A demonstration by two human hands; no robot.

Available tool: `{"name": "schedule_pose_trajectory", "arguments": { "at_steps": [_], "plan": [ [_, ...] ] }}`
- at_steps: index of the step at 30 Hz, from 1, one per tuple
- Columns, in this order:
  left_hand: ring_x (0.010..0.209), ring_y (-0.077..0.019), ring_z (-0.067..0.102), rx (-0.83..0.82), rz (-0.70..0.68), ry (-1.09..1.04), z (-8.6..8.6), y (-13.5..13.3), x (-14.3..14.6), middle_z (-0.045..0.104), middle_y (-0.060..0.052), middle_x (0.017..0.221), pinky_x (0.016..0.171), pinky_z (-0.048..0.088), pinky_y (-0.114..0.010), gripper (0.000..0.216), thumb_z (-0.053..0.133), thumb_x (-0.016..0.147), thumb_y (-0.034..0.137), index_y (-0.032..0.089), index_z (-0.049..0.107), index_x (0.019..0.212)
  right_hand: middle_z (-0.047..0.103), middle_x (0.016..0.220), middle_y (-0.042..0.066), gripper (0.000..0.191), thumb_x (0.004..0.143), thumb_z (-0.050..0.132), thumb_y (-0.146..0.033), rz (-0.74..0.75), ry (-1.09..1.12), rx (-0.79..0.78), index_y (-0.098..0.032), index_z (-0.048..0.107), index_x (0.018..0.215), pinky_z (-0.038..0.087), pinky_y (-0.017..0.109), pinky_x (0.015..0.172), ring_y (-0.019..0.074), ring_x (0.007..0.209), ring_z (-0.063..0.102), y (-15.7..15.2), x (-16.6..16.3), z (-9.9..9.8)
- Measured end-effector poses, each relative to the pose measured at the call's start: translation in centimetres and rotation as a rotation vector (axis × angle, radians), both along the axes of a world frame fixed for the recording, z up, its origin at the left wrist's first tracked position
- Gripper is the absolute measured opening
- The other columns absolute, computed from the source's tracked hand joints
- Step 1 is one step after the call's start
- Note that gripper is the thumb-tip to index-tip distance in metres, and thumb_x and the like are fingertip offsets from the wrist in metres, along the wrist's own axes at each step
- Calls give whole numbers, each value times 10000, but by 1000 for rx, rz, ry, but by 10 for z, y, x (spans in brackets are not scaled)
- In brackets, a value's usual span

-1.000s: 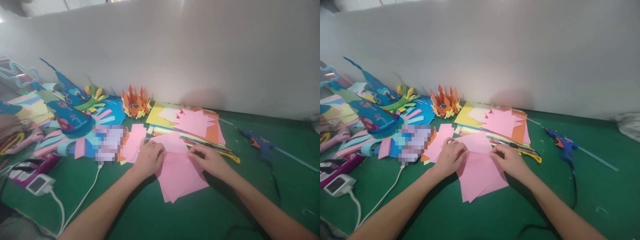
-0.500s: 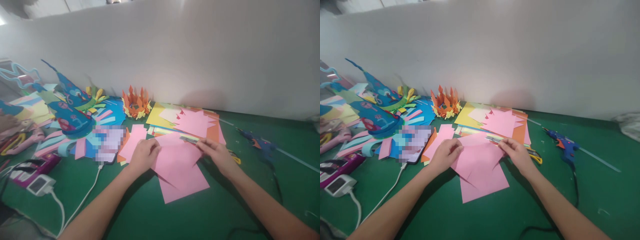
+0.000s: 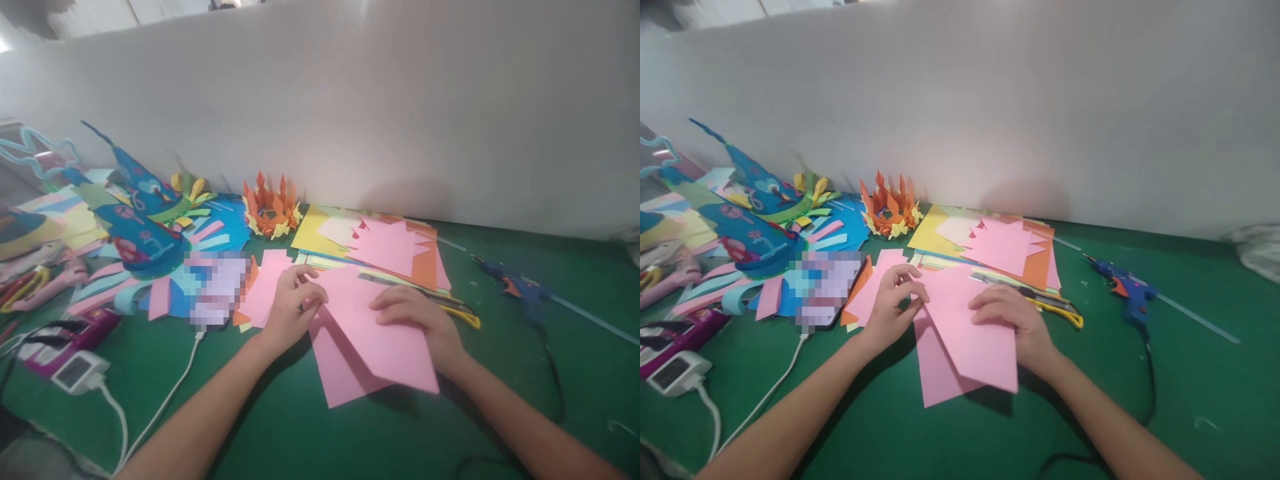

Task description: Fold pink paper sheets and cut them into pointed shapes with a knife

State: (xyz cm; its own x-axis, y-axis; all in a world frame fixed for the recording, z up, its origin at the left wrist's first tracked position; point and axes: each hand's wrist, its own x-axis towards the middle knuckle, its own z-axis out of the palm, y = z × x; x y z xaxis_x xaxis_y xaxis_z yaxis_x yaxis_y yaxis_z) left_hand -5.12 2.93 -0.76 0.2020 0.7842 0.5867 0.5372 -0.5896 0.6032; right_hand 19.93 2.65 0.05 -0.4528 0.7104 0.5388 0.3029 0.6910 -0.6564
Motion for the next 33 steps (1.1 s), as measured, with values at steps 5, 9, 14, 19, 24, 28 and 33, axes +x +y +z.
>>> {"name": "schedule_pose_trajectory", "arguments": {
  "at_steps": [5, 9, 14, 19, 24, 28, 33],
  "plan": [
    [901, -154, 562, -66, -179, 170, -10, 10, -12, 584, -57, 964, 768, 468, -286, 272, 401, 860, 28, 179, 607, 768, 702, 1092, 33, 264, 935, 459, -191, 245, -405, 308, -293, 639, 1099, 445, 394, 891, 186, 1022, 599, -1, -1, -5],
    [860, -146, 589, -159, -209, 230, -12, 13, -17, 617, -60, 969, 720, 473, -269, 297, 370, 814, -20, 168, 579, 716, 655, 1199, 67, 318, 912, 471, -158, 308, -543, 326, -250, 599, 1187, 437, 419, 946, 204, 1112, 565, 2, -3, -10],
    [899, -176, 607, -121, -200, 260, -10, 11, -14, 669, -57, 913, 810, 491, -334, 311, 386, 778, -41, 177, 607, 762, 672, 1158, 87, 363, 901, 423, -110, 347, -548, 280, -244, 615, 1178, 469, 415, 932, 207, 1105, 586, 3, -4, 0],
    [979, -199, 602, -95, -170, 288, -9, 8, -12, 677, -78, 973, 886, 491, -360, 195, 478, 825, 56, 171, 628, 871, 709, 1045, 99, 336, 903, 400, -99, 460, -596, 203, -213, 667, 1073, 504, 372, 852, 201, 996, 636, 0, -19, 16],
    [1013, -207, 591, -114, -188, 339, -8, 8, -15, 672, -73, 1032, 923, 462, -387, 146, 537, 841, 108, 179, 634, 923, 729, 949, 41, 311, 926, 410, -123, 503, -570, 0, -219, 698, 991, 487, 291, 787, 159, 892, 655, 12, -32, 22],
    [919, -170, 606, -193, -252, 307, -9, 11, -17, 669, -54, 955, 835, 491, -321, 191, 483, 890, 102, 188, 654, 889, 715, 800, 1, 183, 887, 571, -300, 386, -549, -130, -243, 723, 803, 440, 259, 692, 148, 778, 632, 27, -33, 16],
    [928, -164, 615, -234, -280, 268, -10, 10, -16, 675, -55, 980, 833, 496, -297, 233, 446, 908, 105, 187, 664, 905, 668, 707, -3, 204, 763, 704, -408, 144, -565, -209, -206, 679, 747, 366, 255, 610, 156, 673, 569, 34, -31, -1]
  ]
}}
